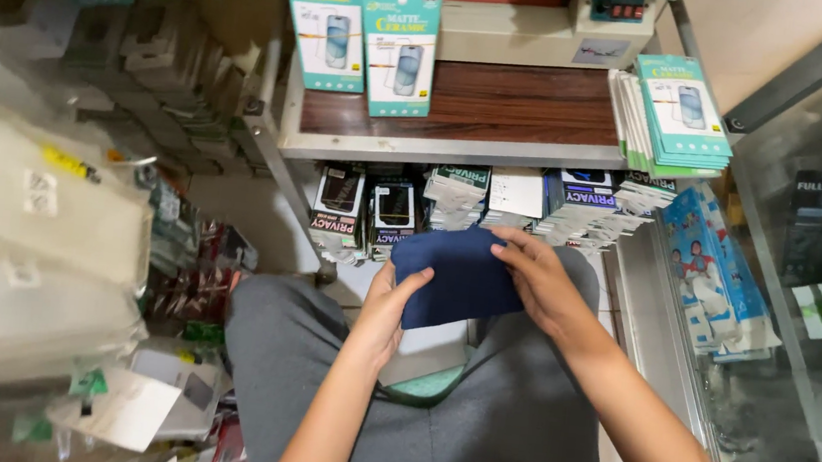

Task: Sorting and inspecting mobile phone screen protectors and cases on a low shelf.

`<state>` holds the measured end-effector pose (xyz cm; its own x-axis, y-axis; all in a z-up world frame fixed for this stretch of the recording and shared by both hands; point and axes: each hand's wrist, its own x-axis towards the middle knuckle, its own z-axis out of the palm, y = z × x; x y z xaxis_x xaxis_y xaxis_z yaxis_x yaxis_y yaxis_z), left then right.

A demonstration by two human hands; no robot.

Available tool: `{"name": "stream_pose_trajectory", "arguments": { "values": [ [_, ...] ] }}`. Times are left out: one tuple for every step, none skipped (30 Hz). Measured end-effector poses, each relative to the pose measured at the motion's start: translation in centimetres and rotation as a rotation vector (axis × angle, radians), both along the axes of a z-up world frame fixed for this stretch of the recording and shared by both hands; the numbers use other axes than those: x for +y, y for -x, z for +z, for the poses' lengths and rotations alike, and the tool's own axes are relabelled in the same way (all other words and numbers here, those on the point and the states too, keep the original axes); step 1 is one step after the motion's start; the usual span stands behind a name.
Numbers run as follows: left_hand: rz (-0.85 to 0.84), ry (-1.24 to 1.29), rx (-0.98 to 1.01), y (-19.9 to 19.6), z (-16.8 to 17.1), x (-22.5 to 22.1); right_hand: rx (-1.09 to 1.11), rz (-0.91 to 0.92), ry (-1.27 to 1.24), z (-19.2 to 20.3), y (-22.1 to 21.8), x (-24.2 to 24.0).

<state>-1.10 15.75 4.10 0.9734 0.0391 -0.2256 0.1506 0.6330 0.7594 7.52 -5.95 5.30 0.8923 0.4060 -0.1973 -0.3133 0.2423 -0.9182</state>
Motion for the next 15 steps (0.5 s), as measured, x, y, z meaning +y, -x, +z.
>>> {"name": "stream_pose_trajectory", "arguments": {
  "values": [
    [-0.009, -0.001, 0.0, -0.1, -0.5, -0.1, 0.0, -0.009, -0.001, -0.3, -0.1, -0.1],
    [-0.009, -0.008, 0.021, -0.3, -1.0, -0.1, 0.012, -0.008, -0.001, -0.7, -0.2, -0.2],
    [-0.006, -0.015, 0.042, -0.4, -1.5, -0.1, 0.025, -0.003, -0.001, -1.0, -0.3, -0.3],
    [-0.012, -0.017, 0.042, -0.5, -1.6, -0.2, 0.025, -0.01, -0.002, -1.5, -0.4, -0.5],
    [-0.013, -0.017, 0.054, -0.6, -1.8, -0.2, 0.042, 0.01, -0.012, -2.0, -0.5, -0.5],
    [-0.015, -0.017, 0.067, -0.6, -2.0, -0.2, 0.058, 0.03, -0.022, -2.5, -0.5, -0.6],
    [-0.016, -0.019, 0.069, -0.7, -2.0, -0.2, 0.061, 0.029, -0.025, -3.0, -0.6, -0.6],
    [-0.02, -0.017, 0.079, -0.7, -2.1, -0.1, 0.077, 0.009, -0.015, -3.5, -0.7, -0.7],
    [-0.023, -0.014, 0.089, -0.7, -2.1, -0.1, 0.094, -0.009, -0.004, -4.0, -0.8, -0.7],
    [-0.023, -0.016, 0.092, -0.9, -2.2, -0.1, 0.097, -0.01, -0.005, -4.1, -0.9, -0.7],
    [-0.022, -0.006, 0.096, -1.0, -2.3, -0.1, 0.092, -0.009, -0.009, -4.2, -1.0, -0.7],
    [-0.022, 0.004, 0.101, -1.2, -2.3, -0.2, 0.088, -0.008, -0.013, -4.3, -1.1, -0.7],
    [-0.023, 0.004, 0.103, -1.5, -2.4, -0.2, 0.09, -0.009, -0.014, -4.3, -1.2, -0.7],
    [-0.027, -0.007, 0.111, -1.8, -2.4, -0.2, 0.094, -0.014, -0.016, -4.3, -1.4, -0.7],
    [-0.031, -0.017, 0.117, -2.2, -2.4, -0.2, 0.096, -0.02, -0.018, -4.2, -1.6, -0.7]
  ]
}}
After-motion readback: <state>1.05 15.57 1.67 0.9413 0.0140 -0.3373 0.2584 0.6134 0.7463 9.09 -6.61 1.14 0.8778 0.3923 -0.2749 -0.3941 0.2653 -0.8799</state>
